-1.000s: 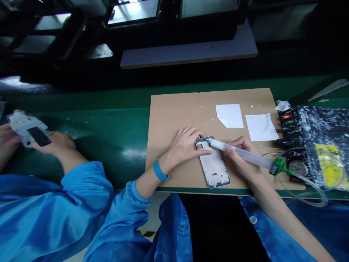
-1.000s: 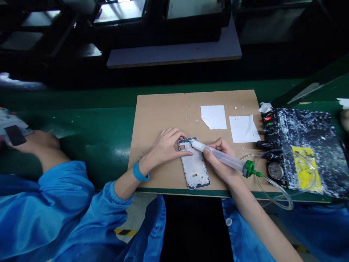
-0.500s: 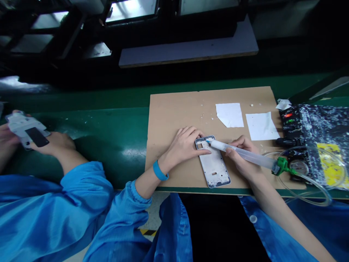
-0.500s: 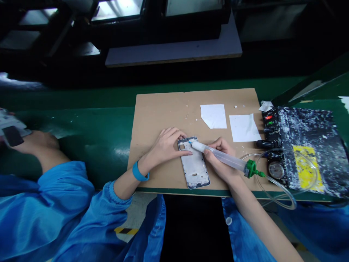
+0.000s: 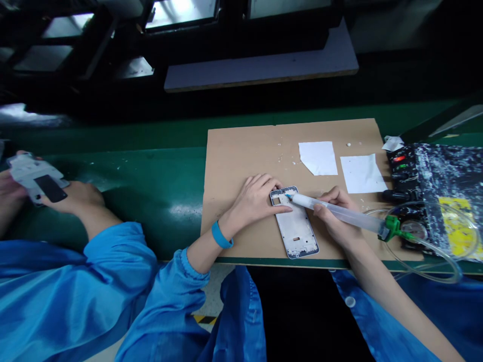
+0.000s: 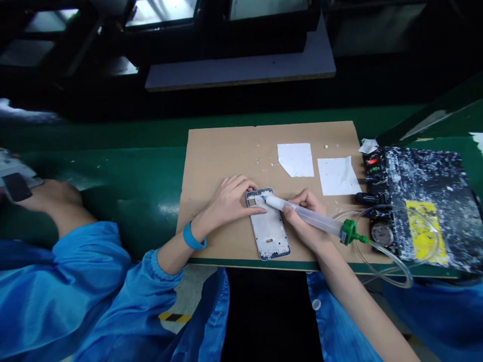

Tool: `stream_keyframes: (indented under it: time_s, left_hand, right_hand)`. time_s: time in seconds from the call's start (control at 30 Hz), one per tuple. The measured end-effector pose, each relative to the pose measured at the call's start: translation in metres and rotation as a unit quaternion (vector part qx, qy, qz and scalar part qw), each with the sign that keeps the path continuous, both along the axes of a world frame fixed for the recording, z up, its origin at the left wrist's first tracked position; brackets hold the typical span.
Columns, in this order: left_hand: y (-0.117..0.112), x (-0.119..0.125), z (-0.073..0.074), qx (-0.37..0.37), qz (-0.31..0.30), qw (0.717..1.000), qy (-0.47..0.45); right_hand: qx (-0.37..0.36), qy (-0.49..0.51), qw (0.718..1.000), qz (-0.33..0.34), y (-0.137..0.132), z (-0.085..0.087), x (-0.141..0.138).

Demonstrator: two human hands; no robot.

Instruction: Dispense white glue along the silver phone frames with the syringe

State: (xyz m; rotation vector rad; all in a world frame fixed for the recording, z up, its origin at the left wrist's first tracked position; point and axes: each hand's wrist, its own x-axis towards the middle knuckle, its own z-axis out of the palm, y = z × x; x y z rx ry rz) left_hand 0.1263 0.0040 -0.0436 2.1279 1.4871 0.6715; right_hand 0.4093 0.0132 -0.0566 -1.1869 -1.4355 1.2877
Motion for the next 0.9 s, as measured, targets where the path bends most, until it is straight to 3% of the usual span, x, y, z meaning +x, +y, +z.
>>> stream_keyframes:
  time_s: [0.9]
  left_hand:
    - [0.0002,0.0004,0.0016,-0.004,-0.001,1.0,0.002]
  right_hand:
    - [-0.006,-0.019,1.0,-0.004,-0.0004,0.0061,-0.0038]
